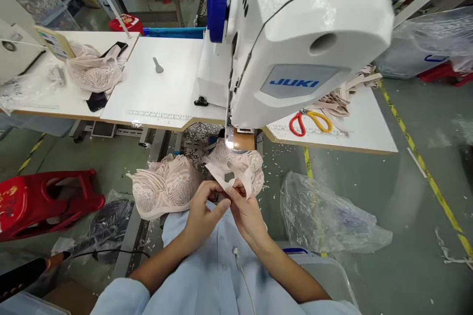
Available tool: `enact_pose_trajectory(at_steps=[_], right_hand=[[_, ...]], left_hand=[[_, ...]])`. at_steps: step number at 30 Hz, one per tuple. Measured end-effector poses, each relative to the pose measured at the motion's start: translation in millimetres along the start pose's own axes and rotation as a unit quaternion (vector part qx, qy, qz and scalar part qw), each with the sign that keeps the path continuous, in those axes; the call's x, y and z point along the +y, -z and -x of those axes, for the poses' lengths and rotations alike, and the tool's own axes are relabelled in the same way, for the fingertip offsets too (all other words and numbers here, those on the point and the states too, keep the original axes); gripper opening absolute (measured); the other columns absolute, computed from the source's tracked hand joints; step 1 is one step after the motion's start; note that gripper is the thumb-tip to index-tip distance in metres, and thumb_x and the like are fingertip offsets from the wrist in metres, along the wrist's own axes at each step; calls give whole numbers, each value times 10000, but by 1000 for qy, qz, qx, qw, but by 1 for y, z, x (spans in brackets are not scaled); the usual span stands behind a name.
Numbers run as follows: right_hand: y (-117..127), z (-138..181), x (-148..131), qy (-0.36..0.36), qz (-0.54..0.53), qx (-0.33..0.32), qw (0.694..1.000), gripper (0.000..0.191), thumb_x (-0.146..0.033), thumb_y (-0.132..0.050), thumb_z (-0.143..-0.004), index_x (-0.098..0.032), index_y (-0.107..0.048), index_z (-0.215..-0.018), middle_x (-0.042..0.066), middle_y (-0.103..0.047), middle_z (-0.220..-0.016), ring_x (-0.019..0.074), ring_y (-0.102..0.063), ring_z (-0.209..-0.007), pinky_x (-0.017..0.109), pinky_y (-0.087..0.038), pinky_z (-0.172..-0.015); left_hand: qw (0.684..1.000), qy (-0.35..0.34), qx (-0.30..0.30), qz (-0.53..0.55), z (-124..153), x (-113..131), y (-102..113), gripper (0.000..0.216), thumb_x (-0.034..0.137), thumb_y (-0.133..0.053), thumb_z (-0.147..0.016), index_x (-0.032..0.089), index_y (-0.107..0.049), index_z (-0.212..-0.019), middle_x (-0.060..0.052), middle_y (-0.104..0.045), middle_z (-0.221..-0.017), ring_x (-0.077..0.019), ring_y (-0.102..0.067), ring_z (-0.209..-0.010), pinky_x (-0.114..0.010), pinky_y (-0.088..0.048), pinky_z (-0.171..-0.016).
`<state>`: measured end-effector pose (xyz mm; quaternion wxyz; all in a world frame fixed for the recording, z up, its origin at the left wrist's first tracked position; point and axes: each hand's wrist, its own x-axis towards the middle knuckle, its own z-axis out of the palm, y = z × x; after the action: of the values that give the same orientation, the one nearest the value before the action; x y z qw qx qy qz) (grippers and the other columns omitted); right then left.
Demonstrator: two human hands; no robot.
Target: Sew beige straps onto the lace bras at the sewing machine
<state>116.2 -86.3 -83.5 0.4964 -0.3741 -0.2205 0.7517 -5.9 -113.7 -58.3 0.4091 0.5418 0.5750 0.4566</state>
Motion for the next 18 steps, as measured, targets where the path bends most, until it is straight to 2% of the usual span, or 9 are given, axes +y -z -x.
enact_pose_trajectory(at_steps=[2,5,9,18], right_hand=[[1,-2,1,5,11,5,1000,124,-290,-726,-815,-229,-617,-817,-34,-551,-786,122,-515,-762,253,-453,-756],[4,-4,2,0,30,22,999,171,-322,-749,-782,-230,-606,-801,-33,-538,-772,131,-500,-739,258,-441,-716],[6,-6,2,-9,16,34,999,188,-333,-756,-772,-231,-603,-811,-25,-539,-783,138,-509,-764,269,-445,-743],[7,-9,-4,-34,1,55,998,253,-344,-793,-720,-222,-574,-748,-43,-564,-710,117,-498,-674,262,-446,-687]], left_hand=[[997,42,-11,63,-5,-2,-3,185,331,-635,-889,198,-639,-1017,-69,-595,-983,-203,-572,-909,-308,-467,-774],[991,72,-4,116,-12,-4,-6,172,344,-628,-896,198,-679,-971,-59,-590,-940,-199,-570,-912,-304,-466,-799],[975,110,-1,193,-17,-4,-12,138,328,-645,-886,196,-674,-912,-34,-570,-891,-175,-559,-871,-292,-463,-798],[961,149,-6,233,-27,3,-16,164,354,-638,-885,193,-667,-901,-27,-601,-897,-160,-549,-872,-275,-448,-831]])
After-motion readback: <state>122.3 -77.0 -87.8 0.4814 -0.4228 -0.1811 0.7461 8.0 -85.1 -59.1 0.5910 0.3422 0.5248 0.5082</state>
